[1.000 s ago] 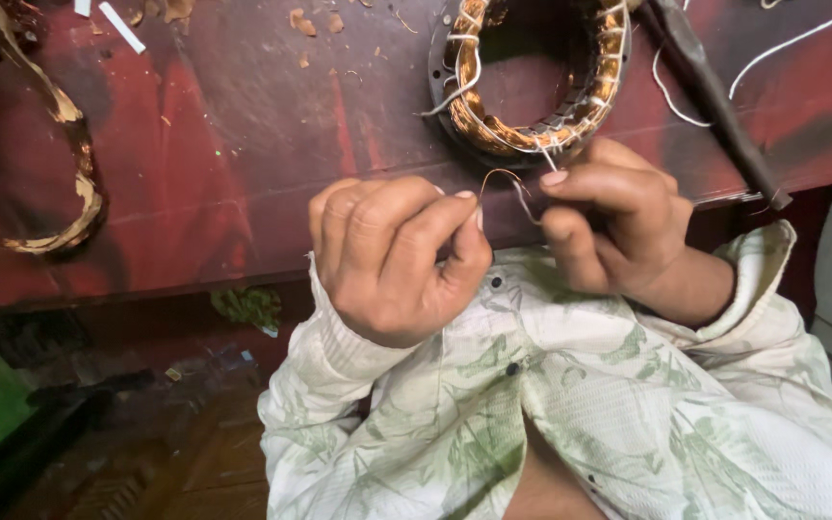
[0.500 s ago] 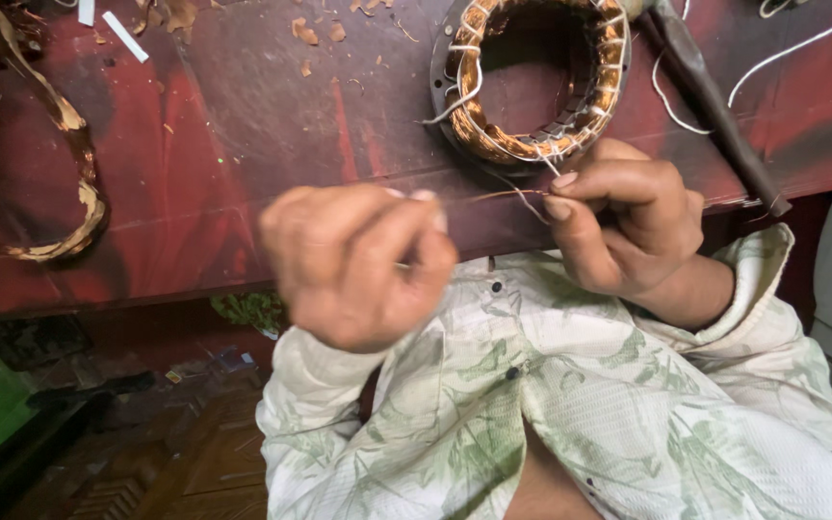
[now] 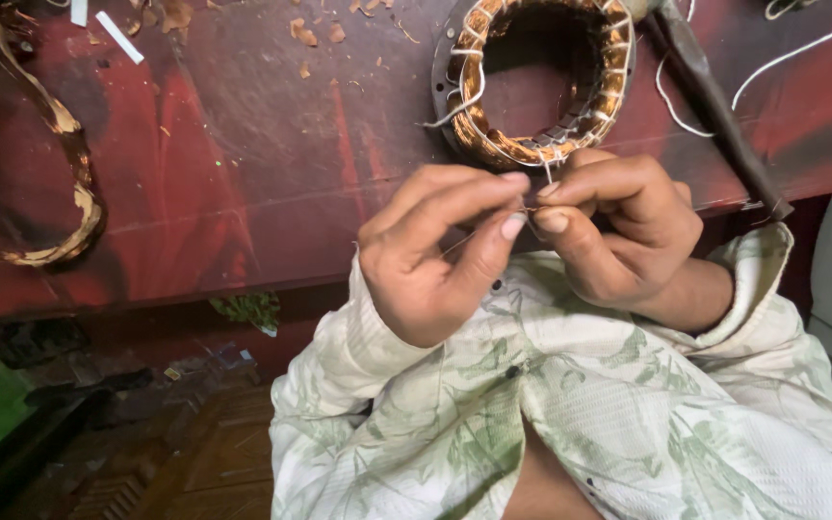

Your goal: The person secures copper windings on a motor stator by hand, wrapping and tying white string around the coils. They use a hammer to tap the string into place and a metal tool to adjust the windings. The person also twists copper wire ends together.

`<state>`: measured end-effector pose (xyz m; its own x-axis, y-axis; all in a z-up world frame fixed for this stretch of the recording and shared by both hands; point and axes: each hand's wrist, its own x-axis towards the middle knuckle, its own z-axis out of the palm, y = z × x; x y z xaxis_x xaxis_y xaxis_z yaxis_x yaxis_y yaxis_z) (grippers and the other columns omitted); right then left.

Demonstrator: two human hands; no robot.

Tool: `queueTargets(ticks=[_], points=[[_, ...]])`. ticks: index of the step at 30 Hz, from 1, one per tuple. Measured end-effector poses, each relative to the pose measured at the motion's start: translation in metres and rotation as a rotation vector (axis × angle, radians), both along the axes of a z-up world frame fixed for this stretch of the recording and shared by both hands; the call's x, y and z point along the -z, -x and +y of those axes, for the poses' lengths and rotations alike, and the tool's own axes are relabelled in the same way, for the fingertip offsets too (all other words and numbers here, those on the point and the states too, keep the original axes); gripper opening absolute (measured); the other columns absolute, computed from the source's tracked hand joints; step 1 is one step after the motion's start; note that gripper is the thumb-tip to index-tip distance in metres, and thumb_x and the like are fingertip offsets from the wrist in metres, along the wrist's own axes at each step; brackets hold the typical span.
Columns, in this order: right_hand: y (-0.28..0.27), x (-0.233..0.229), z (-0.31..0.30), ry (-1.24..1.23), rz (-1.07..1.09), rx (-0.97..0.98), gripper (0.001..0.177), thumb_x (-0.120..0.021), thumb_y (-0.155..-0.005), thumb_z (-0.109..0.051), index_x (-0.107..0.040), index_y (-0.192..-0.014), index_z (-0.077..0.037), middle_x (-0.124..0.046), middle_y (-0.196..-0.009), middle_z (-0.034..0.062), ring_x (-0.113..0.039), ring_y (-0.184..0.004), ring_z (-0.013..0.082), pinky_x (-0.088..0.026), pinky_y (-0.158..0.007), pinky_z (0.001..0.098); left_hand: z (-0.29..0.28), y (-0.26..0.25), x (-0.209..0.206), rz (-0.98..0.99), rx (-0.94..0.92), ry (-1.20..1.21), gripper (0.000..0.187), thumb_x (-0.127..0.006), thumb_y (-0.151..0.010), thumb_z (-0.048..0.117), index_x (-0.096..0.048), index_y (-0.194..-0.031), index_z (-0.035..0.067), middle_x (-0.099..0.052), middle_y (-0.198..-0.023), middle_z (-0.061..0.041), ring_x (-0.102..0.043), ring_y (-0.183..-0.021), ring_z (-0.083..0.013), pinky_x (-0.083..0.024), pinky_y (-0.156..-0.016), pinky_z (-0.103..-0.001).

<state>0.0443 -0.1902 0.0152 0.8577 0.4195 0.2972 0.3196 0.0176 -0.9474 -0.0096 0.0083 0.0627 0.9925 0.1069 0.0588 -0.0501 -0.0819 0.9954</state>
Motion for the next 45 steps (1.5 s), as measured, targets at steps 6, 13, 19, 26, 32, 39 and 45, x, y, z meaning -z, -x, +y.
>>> queueTargets(ticks=[6, 13, 19, 26, 32, 39, 45], points=[[-0.005, -0.006, -0.001, -0.027, 0.059, -0.018, 0.013, -0.067, -0.105, -0.001, -0.058, -0.111, 0.006, -0.066, -0.078, 0.0091, -0.054, -0.061, 0.0059, -0.040, -0.056, 0.0204, -0.006, -0.003, -0.003, -0.002, 0.012, 0.046, 0.015, -0.072, -0.105, -0.001, -0.069, -0.119, 0.002, -0.071, -0.112, -0.009, -0.071, -0.093, -0.0108, -0.059, -0.081, -0.020], [-0.006, -0.006, -0.001, -0.006, 0.037, -0.040, 0.014, -0.069, -0.103, 0.002, -0.057, -0.110, 0.005, -0.064, -0.080, 0.0076, -0.053, -0.060, 0.0055, -0.039, -0.054, 0.0211, -0.008, -0.002, 0.000, 0.001, 0.003, 0.051, 0.012, -0.071, -0.105, 0.000, -0.068, -0.116, 0.002, -0.070, -0.110, -0.010, -0.071, -0.096, -0.0121, -0.059, -0.084, -0.022], [-0.008, -0.006, 0.003, 0.010, -0.049, -0.047, 0.019, -0.074, -0.096, 0.007, -0.058, -0.106, 0.005, -0.065, -0.078, 0.0096, -0.052, -0.058, 0.0083, -0.037, -0.052, 0.0236, -0.007, -0.002, 0.001, 0.003, -0.014, 0.026, 0.011, -0.071, -0.103, 0.000, -0.068, -0.113, 0.002, -0.069, -0.107, -0.009, -0.070, -0.091, -0.0119, -0.060, -0.081, -0.022], [-0.020, -0.013, 0.008, 0.003, -0.161, -0.085, 0.021, -0.074, -0.088, 0.011, -0.059, -0.102, 0.007, -0.061, -0.068, 0.0086, -0.056, -0.060, 0.0164, -0.041, -0.052, 0.0303, -0.005, -0.006, 0.002, -0.078, -0.019, -0.024, 0.014, -0.073, -0.102, 0.000, -0.068, -0.115, 0.004, -0.070, -0.106, -0.009, -0.071, -0.094, -0.0136, -0.060, -0.083, -0.024], [-0.026, -0.027, 0.009, 0.107, -0.265, -0.117, 0.017, -0.071, -0.088, 0.009, -0.062, -0.102, 0.009, -0.069, -0.077, 0.0156, -0.059, -0.061, 0.0174, -0.045, -0.050, 0.0292, 0.003, -0.012, -0.009, -0.183, -0.018, -0.308, 0.021, -0.077, -0.095, -0.004, -0.069, -0.113, 0.004, -0.069, -0.104, -0.008, -0.073, -0.083, -0.0198, -0.061, -0.074, -0.027], [-0.025, -0.039, 0.012, 0.281, -0.291, -0.096, 0.016, -0.078, -0.089, 0.008, -0.067, -0.102, 0.009, -0.066, -0.076, 0.0100, -0.055, -0.058, 0.0143, -0.040, -0.047, 0.0285, 0.019, -0.016, -0.028, -0.366, 0.125, -0.729, 0.026, -0.078, -0.091, -0.001, -0.067, -0.115, -0.005, -0.067, -0.100, -0.012, -0.069, -0.084, -0.0238, -0.055, -0.074, -0.035], [-0.030, -0.043, 0.012, 0.340, -0.356, -0.130, 0.014, -0.077, -0.083, 0.008, -0.068, -0.093, 0.008, -0.066, -0.073, 0.0123, -0.058, -0.056, 0.0197, -0.043, -0.050, 0.0335, 0.019, -0.017, -0.032, -0.406, 0.141, -0.847, 0.026, -0.077, -0.094, 0.002, -0.068, -0.116, -0.006, -0.067, -0.099, -0.012, -0.066, -0.079, -0.0214, -0.052, -0.071, -0.034]])
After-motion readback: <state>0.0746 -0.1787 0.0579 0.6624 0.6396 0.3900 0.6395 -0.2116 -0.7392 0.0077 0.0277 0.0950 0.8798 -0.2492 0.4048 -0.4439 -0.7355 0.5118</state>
